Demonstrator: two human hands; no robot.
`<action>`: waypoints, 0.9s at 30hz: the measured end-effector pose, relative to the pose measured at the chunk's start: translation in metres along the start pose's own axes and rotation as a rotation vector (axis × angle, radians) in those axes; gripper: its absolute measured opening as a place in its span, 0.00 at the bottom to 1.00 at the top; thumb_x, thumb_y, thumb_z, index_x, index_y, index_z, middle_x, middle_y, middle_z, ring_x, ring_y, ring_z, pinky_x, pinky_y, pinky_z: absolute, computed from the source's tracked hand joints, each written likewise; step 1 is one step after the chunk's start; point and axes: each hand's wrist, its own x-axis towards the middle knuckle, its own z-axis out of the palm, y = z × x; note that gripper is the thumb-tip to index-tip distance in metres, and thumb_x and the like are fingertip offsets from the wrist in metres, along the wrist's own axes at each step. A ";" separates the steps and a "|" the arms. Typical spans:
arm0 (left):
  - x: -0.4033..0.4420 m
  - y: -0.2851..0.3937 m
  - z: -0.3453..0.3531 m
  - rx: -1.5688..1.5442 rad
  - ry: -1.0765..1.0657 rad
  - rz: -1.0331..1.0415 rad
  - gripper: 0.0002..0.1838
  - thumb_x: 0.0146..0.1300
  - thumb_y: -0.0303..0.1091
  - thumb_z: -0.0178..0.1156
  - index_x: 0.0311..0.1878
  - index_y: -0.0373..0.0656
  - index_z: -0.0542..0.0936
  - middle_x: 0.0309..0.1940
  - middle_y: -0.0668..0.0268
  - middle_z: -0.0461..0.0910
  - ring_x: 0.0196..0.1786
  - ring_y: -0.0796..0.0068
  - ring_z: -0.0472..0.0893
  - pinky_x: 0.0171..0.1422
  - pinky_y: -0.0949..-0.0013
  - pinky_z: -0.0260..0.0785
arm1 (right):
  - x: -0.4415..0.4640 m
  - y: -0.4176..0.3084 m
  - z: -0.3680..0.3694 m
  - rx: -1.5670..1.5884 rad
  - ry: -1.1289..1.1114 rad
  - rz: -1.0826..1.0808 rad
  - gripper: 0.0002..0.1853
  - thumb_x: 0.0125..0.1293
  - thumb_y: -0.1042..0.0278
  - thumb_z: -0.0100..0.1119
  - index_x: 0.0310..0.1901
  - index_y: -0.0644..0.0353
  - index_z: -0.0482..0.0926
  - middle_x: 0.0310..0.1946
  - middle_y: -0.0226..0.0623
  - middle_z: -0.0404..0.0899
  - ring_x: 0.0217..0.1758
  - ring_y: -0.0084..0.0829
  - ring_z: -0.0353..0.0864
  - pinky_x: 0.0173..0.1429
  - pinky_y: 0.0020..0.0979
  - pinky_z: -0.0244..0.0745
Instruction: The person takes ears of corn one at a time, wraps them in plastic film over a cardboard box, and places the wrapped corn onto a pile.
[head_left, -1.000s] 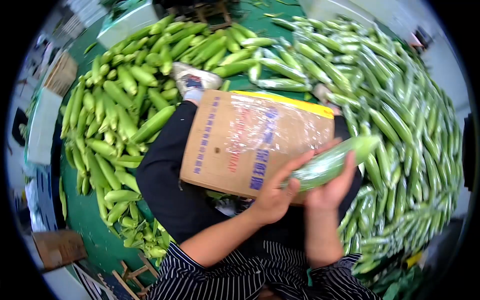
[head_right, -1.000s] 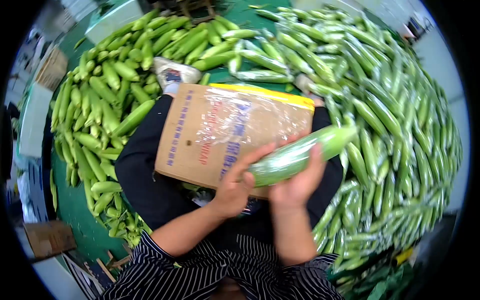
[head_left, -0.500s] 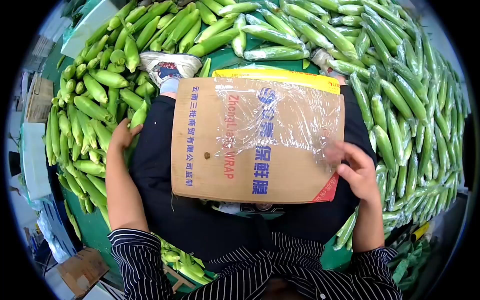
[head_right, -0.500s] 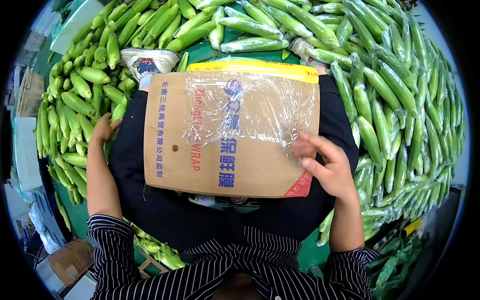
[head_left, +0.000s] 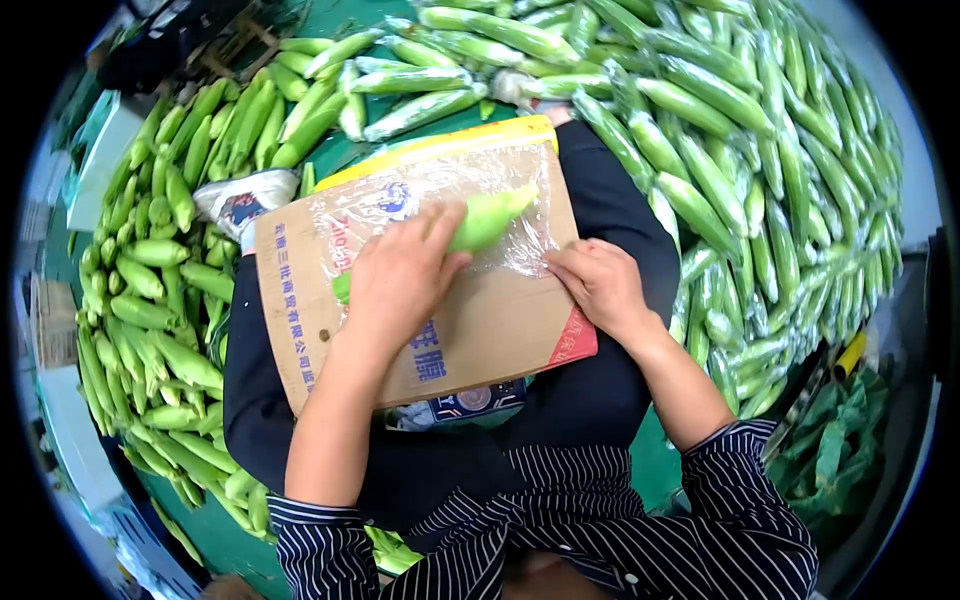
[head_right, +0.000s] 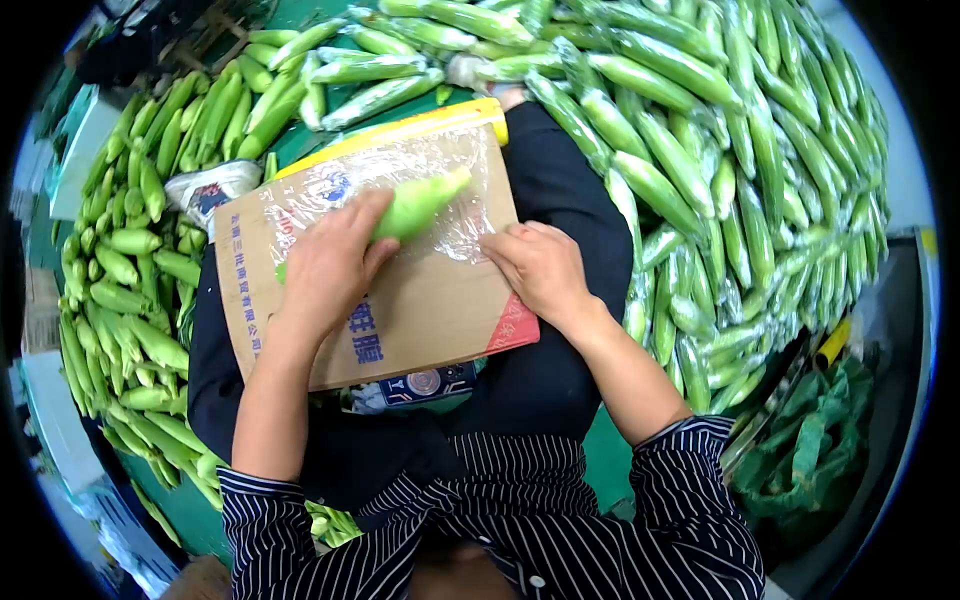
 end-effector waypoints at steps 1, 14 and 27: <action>0.011 -0.006 0.015 -0.009 0.203 0.059 0.26 0.71 0.47 0.67 0.70 0.51 0.80 0.63 0.56 0.83 0.60 0.52 0.83 0.63 0.54 0.76 | -0.002 0.002 0.000 -0.036 0.048 -0.015 0.06 0.70 0.69 0.70 0.45 0.59 0.88 0.32 0.37 0.84 0.34 0.39 0.84 0.42 0.38 0.79; -0.036 -0.073 -0.021 0.059 0.395 0.032 0.43 0.41 0.58 0.86 0.58 0.43 0.81 0.39 0.59 0.79 0.44 0.52 0.79 0.52 0.52 0.70 | 0.132 -0.003 0.039 -0.068 -0.167 -0.263 0.39 0.55 0.44 0.81 0.61 0.61 0.77 0.47 0.43 0.81 0.53 0.50 0.81 0.58 0.47 0.77; -0.146 -0.060 0.010 -0.745 0.933 -0.589 0.09 0.83 0.25 0.52 0.57 0.33 0.78 0.55 0.61 0.88 0.59 0.71 0.87 0.65 0.65 0.79 | 0.069 -0.044 0.017 -0.178 -0.211 -0.304 0.41 0.59 0.44 0.79 0.72 0.49 0.78 0.34 0.42 0.80 0.35 0.43 0.83 0.39 0.45 0.79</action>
